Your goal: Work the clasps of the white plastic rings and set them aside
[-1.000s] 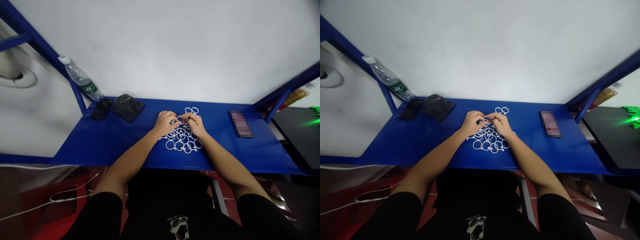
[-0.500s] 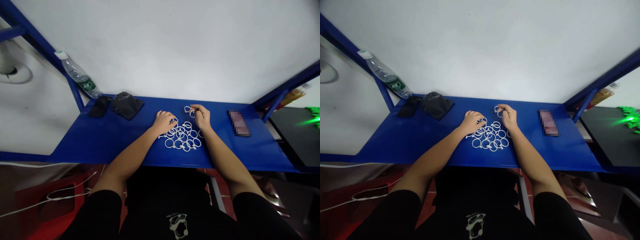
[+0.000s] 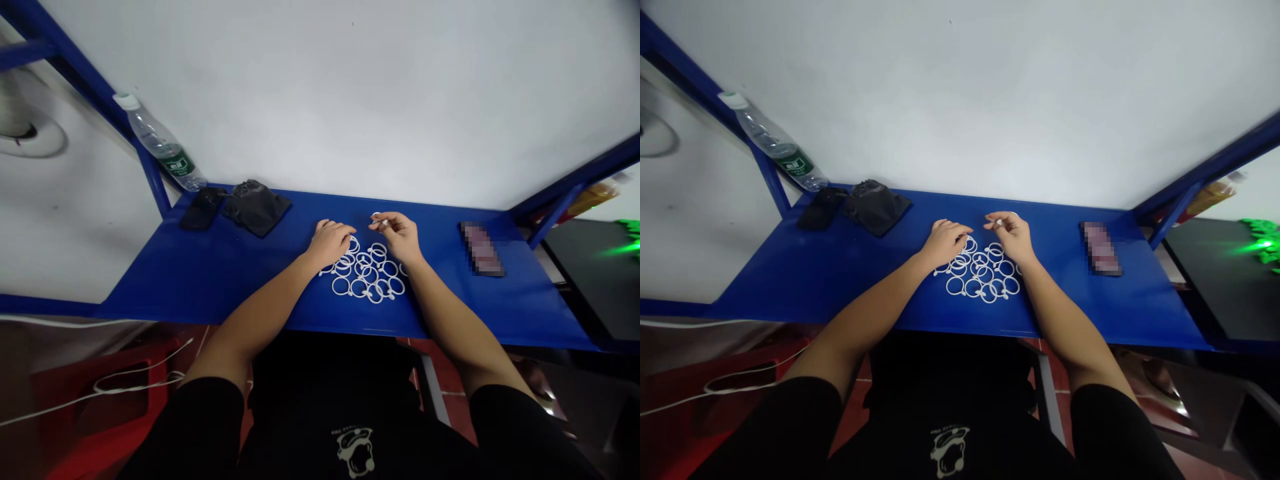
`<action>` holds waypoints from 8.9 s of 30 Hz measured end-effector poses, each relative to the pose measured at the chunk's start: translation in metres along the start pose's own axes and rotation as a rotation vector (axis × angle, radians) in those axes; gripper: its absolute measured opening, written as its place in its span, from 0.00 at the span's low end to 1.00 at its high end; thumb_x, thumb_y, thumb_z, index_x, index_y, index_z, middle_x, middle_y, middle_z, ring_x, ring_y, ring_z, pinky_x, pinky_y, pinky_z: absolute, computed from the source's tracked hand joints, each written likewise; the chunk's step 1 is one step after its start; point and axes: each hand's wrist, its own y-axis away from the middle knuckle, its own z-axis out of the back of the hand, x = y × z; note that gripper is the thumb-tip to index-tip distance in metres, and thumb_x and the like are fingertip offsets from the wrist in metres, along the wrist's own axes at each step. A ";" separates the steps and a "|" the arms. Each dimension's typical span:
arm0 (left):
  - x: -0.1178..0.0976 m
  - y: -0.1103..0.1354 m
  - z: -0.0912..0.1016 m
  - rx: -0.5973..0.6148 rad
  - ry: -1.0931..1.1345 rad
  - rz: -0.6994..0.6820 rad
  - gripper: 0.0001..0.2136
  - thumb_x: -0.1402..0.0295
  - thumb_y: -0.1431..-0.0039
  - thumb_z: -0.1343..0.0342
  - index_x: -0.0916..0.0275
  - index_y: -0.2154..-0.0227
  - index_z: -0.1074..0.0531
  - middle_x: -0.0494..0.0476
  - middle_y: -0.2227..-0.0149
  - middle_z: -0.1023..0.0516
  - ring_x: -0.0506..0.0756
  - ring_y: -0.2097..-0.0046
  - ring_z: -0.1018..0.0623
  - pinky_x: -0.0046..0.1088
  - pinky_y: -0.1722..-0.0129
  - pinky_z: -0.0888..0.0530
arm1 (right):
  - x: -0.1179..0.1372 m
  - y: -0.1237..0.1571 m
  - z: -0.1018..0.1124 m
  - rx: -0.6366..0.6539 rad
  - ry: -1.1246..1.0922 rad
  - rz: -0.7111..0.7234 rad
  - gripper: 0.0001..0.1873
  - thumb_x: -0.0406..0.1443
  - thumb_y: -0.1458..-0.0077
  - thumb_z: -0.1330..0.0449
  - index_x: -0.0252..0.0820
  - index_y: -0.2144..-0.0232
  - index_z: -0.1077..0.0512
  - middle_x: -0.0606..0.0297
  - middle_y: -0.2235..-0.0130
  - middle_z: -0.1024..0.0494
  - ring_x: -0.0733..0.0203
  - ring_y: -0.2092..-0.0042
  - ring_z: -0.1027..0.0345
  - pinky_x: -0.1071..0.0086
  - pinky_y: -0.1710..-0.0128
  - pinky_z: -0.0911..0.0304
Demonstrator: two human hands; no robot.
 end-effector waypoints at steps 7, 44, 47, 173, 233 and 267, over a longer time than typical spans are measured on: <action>-0.006 -0.003 0.013 -0.100 0.061 -0.044 0.14 0.67 0.23 0.44 0.59 0.40 0.23 0.55 0.61 0.14 0.60 0.54 0.16 0.44 0.45 0.25 | 0.016 0.011 -0.014 0.148 -0.009 0.082 0.13 0.47 0.33 0.33 0.48 0.54 0.21 0.58 0.50 0.12 0.55 0.55 0.16 0.54 0.47 0.20; -0.011 0.001 0.011 -0.093 0.044 -0.176 0.10 0.59 0.23 0.43 0.54 0.56 0.18 0.54 0.62 0.14 0.58 0.57 0.17 0.43 0.47 0.26 | 0.030 0.009 -0.004 0.250 0.392 0.308 0.16 0.40 0.27 0.47 0.52 0.58 0.17 0.62 0.55 0.12 0.50 0.50 0.19 0.50 0.43 0.28; -0.005 -0.002 0.009 -0.186 0.051 -0.075 0.10 0.67 0.25 0.41 0.56 0.47 0.19 0.58 0.55 0.12 0.60 0.52 0.15 0.46 0.44 0.24 | 0.025 0.002 0.009 0.141 0.546 0.329 0.16 0.42 0.27 0.44 0.53 0.50 0.16 0.60 0.51 0.12 0.47 0.49 0.20 0.48 0.42 0.30; -0.015 0.001 0.007 -0.226 0.232 -0.193 0.04 0.73 0.30 0.36 0.56 0.58 0.20 0.58 0.53 0.16 0.59 0.49 0.18 0.44 0.44 0.21 | 0.029 0.020 -0.022 0.415 0.343 0.170 0.18 0.50 0.26 0.44 0.44 0.58 0.23 0.66 0.67 0.21 0.59 0.67 0.29 0.65 0.64 0.33; -0.023 0.001 0.018 -0.135 0.477 -0.078 0.05 0.66 0.29 0.41 0.58 0.60 0.20 0.55 0.64 0.15 0.56 0.59 0.17 0.38 0.52 0.20 | 0.021 0.012 -0.002 0.301 0.688 0.280 0.28 0.54 0.22 0.54 0.46 0.57 0.21 0.59 0.64 0.16 0.55 0.64 0.23 0.62 0.62 0.33; -0.013 0.004 0.009 -0.226 0.192 -0.160 0.06 0.66 0.32 0.41 0.57 0.58 0.19 0.51 0.70 0.16 0.55 0.64 0.15 0.41 0.50 0.21 | 0.023 0.015 -0.010 0.408 0.723 0.399 0.23 0.50 0.24 0.48 0.46 0.68 0.26 0.63 0.71 0.22 0.59 0.69 0.30 0.64 0.67 0.40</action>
